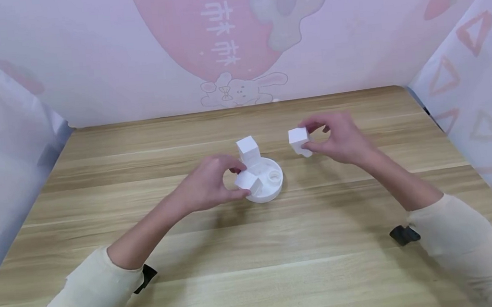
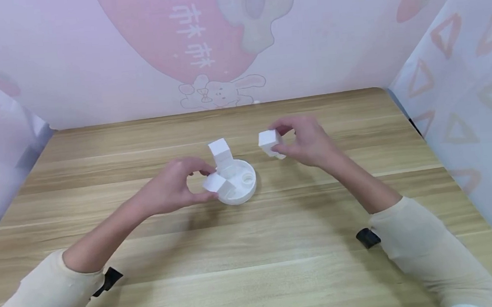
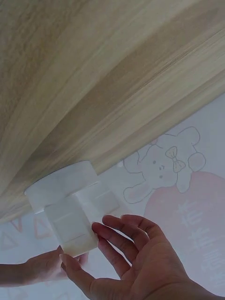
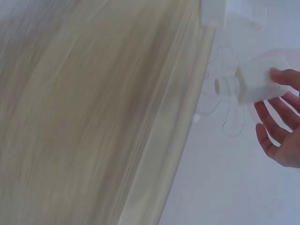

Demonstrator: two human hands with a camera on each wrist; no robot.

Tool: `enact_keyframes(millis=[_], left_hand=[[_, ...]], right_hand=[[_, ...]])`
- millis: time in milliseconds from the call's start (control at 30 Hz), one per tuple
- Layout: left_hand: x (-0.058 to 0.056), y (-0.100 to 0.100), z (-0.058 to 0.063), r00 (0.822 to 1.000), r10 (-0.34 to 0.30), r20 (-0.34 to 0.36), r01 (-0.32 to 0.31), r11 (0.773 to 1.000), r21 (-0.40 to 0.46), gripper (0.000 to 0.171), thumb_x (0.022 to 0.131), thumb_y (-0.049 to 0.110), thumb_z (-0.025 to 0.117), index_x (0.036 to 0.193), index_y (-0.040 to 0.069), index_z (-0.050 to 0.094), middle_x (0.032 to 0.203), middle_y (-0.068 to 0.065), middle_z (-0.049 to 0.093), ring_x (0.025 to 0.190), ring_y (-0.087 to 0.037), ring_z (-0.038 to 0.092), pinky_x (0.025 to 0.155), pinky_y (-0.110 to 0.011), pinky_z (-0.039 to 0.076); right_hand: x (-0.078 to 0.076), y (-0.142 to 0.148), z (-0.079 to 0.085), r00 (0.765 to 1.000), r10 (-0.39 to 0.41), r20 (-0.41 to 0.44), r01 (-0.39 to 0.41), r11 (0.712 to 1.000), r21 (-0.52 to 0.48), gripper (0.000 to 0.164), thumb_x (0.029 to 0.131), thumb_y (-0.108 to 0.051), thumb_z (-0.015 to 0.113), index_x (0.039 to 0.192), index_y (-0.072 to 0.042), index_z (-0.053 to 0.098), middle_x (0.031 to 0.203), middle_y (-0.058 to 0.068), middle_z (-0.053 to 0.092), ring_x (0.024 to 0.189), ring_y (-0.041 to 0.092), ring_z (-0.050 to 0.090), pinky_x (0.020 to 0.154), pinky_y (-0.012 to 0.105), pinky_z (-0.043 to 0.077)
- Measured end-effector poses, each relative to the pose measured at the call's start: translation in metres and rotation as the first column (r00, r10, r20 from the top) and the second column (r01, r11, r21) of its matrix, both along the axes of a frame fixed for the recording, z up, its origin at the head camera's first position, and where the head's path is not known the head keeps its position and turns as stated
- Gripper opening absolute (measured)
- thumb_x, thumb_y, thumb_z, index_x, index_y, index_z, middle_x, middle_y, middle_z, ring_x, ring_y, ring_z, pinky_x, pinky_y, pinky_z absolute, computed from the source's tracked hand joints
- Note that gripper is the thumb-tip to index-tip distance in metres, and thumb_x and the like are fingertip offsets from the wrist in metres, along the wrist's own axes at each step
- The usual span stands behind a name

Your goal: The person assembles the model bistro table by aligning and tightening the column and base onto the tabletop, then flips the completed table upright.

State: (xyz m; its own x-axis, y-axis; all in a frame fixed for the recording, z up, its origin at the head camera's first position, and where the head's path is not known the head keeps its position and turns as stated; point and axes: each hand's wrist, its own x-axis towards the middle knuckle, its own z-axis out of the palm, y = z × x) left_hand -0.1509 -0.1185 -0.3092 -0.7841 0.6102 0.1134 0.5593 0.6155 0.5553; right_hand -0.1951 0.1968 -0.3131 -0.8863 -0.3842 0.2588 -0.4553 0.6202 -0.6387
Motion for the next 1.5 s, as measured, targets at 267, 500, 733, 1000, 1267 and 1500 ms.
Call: enact_keyframes(millis=[267,500,733,1000,1267,1500], left_hand=[[-0.004,-0.003,0.004,0.999,0.005,0.036,-0.004,0.999,-0.036,0.042,0.081,0.008,0.082,0.119,-0.006,0.072,0.107,-0.012,0.073,0.102,-0.029,0.065,0.092,-0.048,0.055],[-0.003,0.001,0.004,0.996,0.090,0.025,-0.088,0.994,-0.070,0.042,0.081,0.022,0.088,0.115,0.000,0.075,0.104,-0.008,0.074,0.099,-0.024,0.066,0.089,-0.041,0.055],[-0.001,0.008,0.003,0.984,0.174,0.023,-0.171,0.981,-0.089,0.033,0.080,0.022,0.088,0.102,0.001,0.075,0.093,-0.005,0.074,0.086,-0.023,0.067,0.078,-0.036,0.054],[-0.002,0.009,0.004,0.980,0.191,0.054,-0.186,0.978,-0.090,0.031,0.080,0.021,0.088,0.099,0.002,0.074,0.090,-0.005,0.072,0.082,-0.020,0.064,0.076,-0.035,0.053],[-0.003,0.010,0.004,0.979,0.188,0.085,-0.180,0.979,-0.095,0.031,0.080,0.020,0.088,0.100,0.002,0.073,0.089,-0.005,0.072,0.082,-0.019,0.063,0.076,-0.034,0.053],[-0.003,0.009,0.005,0.976,0.195,0.100,-0.185,0.978,-0.098,0.030,0.080,0.021,0.089,0.098,0.004,0.073,0.088,-0.004,0.071,0.082,-0.019,0.063,0.077,-0.035,0.053]], right_hand=[[0.014,-0.019,0.000,0.987,0.122,0.104,-0.095,0.969,-0.229,0.034,0.082,-0.001,0.087,0.113,0.003,0.075,0.105,0.015,0.076,0.093,0.025,0.071,0.081,0.024,0.054],[0.019,-0.030,-0.006,0.970,0.180,0.161,-0.129,0.950,-0.284,0.036,0.079,0.003,0.087,0.113,0.003,0.075,0.106,0.014,0.075,0.088,0.022,0.069,0.081,0.028,0.057],[0.018,-0.036,-0.014,0.963,0.238,0.125,-0.196,0.940,-0.278,0.036,0.077,0.004,0.088,0.112,0.002,0.076,0.105,0.012,0.076,0.089,0.022,0.069,0.085,0.037,0.058],[0.010,-0.031,-0.019,0.927,0.362,0.095,-0.338,0.919,-0.204,0.036,0.075,0.008,0.088,0.107,0.002,0.073,0.102,0.010,0.075,0.090,0.022,0.069,0.084,0.054,0.057],[0.008,-0.031,-0.014,0.904,0.425,-0.039,-0.426,0.903,-0.044,0.035,0.074,0.004,0.091,0.103,-0.002,0.072,0.102,0.006,0.075,0.091,0.022,0.067,0.081,0.045,0.058],[0.008,-0.032,-0.012,0.879,0.474,-0.056,-0.475,0.880,-0.004,0.039,0.076,0.002,0.090,0.110,-0.001,0.072,0.106,0.006,0.075,0.094,0.021,0.068,0.078,0.046,0.059]])
